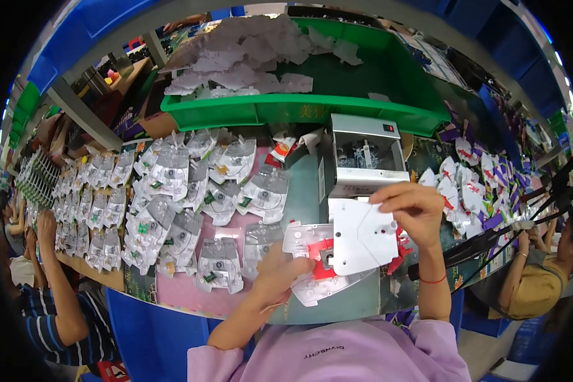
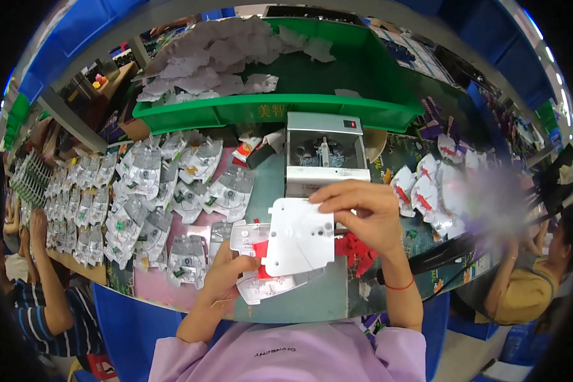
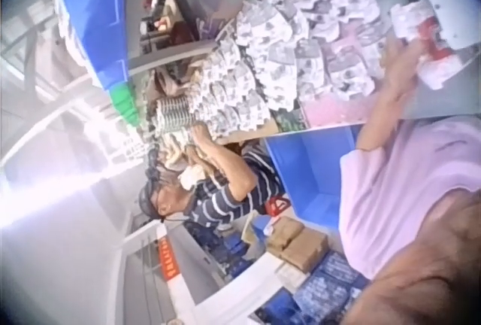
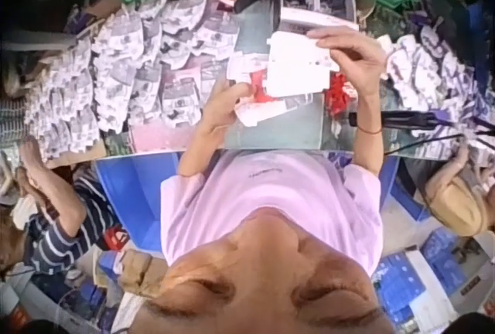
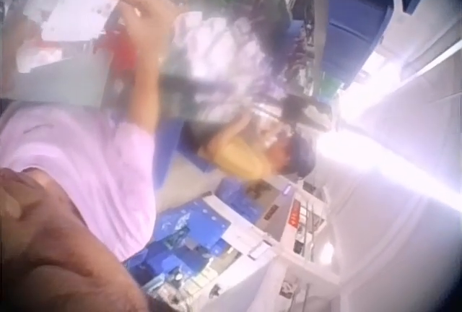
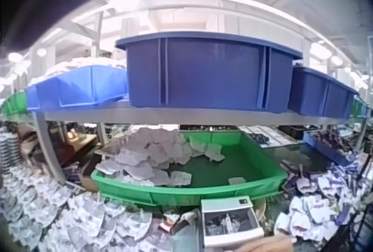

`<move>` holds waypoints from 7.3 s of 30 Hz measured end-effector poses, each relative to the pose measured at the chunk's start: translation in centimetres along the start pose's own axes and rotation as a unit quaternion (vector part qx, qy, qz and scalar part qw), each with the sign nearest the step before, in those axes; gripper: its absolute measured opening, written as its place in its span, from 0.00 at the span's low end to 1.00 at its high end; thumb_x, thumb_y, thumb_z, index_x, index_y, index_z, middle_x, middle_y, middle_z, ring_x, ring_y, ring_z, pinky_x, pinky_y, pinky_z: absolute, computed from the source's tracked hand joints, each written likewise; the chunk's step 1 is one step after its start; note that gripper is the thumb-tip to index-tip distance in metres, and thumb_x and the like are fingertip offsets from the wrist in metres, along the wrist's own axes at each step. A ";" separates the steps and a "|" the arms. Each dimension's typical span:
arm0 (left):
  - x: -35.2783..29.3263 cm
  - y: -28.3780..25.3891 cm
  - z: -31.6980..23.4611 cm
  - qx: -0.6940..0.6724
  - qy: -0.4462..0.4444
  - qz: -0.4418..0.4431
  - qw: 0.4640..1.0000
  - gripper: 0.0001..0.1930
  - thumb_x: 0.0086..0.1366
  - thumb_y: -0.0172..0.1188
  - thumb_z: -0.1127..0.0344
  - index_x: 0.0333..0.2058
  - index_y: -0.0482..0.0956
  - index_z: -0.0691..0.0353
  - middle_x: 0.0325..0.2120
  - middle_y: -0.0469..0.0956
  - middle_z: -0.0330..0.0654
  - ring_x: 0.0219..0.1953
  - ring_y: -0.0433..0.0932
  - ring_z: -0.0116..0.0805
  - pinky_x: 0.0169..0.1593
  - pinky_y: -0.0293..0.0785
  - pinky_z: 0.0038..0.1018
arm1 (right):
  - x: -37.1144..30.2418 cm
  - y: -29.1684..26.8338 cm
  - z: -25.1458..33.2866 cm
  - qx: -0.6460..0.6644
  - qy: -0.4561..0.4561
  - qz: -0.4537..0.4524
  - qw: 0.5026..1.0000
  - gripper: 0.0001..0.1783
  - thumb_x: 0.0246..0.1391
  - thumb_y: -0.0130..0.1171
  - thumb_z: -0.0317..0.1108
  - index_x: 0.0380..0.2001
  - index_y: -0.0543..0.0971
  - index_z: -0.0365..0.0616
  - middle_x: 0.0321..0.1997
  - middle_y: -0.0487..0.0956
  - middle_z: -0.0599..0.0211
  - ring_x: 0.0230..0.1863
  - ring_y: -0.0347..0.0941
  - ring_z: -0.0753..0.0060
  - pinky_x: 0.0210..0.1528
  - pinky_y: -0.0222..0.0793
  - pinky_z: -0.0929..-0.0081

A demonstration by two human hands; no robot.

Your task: The person assembles plastic components by inserting small red plastic inserts into white plastic housings, then secures them using a handheld pneumatic tool.

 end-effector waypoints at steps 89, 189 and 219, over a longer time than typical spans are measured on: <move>0.0 2.4 0.1 0.050 0.039 0.081 0.995 0.16 0.46 0.49 0.75 0.37 0.69 0.71 0.25 0.73 0.39 0.24 0.70 0.22 0.28 0.68 0.20 | -4.4 1.5 3.3 -0.290 0.085 0.134 0.944 0.18 0.26 0.64 0.31 0.29 0.80 0.43 0.31 0.74 0.65 0.30 0.68 0.69 0.30 0.63 0.77; 0.8 1.8 5.9 0.028 -0.019 -0.076 0.997 0.21 0.42 0.60 0.79 0.39 0.69 0.69 0.31 0.75 0.44 0.31 0.76 0.31 0.35 0.73 0.25 | -6.0 2.7 -1.7 0.376 0.057 0.106 0.919 0.16 0.44 0.55 0.37 0.34 0.70 0.37 0.23 0.73 0.56 0.23 0.67 0.68 0.33 0.62 0.71; 1.6 1.2 6.8 0.073 -0.082 -0.008 0.994 0.19 0.43 0.60 0.79 0.39 0.71 0.69 0.31 0.75 0.42 0.32 0.75 0.29 0.36 0.72 0.23 | -2.8 2.9 -3.0 0.172 0.052 -0.085 0.980 0.06 0.40 0.58 0.23 0.22 0.70 0.39 0.16 0.71 0.67 0.19 0.67 0.77 0.23 0.64 0.81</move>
Point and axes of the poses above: each hand's wrist, its own x-axis towards the middle knuckle, its own y-axis out of the palm, z = x × y, the point moved 1 cm from there along x, towards the middle knuckle
